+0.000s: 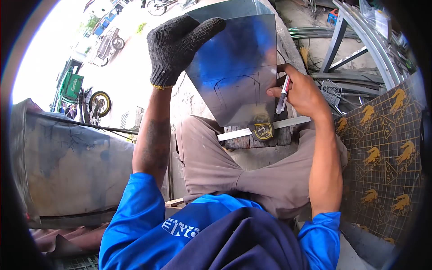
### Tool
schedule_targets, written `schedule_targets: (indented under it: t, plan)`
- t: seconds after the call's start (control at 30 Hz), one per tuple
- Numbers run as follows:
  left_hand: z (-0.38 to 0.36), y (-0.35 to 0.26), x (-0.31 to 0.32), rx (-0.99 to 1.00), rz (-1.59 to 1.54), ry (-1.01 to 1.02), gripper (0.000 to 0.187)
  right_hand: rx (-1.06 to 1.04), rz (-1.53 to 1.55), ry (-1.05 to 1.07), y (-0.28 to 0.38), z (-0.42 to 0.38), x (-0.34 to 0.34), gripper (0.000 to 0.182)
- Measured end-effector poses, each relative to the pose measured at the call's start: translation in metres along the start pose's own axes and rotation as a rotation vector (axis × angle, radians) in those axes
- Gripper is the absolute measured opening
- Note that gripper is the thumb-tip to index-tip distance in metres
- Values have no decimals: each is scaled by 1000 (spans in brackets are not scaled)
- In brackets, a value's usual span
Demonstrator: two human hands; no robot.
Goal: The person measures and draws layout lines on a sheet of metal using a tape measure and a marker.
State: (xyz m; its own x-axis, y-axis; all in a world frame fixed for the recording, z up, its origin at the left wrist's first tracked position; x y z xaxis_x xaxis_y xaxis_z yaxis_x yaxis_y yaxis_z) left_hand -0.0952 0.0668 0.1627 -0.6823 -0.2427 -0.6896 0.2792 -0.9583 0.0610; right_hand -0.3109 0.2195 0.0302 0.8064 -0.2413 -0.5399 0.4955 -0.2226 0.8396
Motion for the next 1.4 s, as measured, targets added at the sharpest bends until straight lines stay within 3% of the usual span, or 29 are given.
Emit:
schedule_targets:
  t: [0.23, 0.3, 0.33, 0.37, 0.43, 0.83, 1.4]
  plan:
    - [4, 13, 0, -72, 64, 202, 22, 3, -40, -18, 1, -1, 2, 53]
    - [14, 24, 3, -527, -127, 90, 48, 47, -69, -17, -1, -1, 4, 53]
    - [15, 34, 8, -387, -153, -52, 49, 33, -20, -24, -3, -1, 6, 53]
    - [18, 39, 9, -392, -155, -59, 49, 17, 27, -30, -5, -1, 7, 52]
    - [17, 54, 11, -629, -269, -54, 46, 38, 37, -11, -8, 0, 8, 52]
    - [36, 121, 51, -546, -253, -48, 50, 118, -76, 7, -6, 10, 10, 38]
    - [29, 121, 49, -441, -268, -69, 49, 90, -136, 17, 3, 11, 22, 34]
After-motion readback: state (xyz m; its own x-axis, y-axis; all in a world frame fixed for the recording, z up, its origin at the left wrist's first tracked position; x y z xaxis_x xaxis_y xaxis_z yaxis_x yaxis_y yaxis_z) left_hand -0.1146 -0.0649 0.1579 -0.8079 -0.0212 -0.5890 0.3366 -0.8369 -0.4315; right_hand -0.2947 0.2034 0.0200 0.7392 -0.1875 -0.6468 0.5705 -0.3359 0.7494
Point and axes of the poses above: each hand's wrist, its own z-axis towards the middle knuckle, its own x-axis out of the palm, y = z × x, the point moved 3 cm from there along z, towards the middle knuckle, and after that the axes turned 13 degrees about x, right-handed, at the moved point
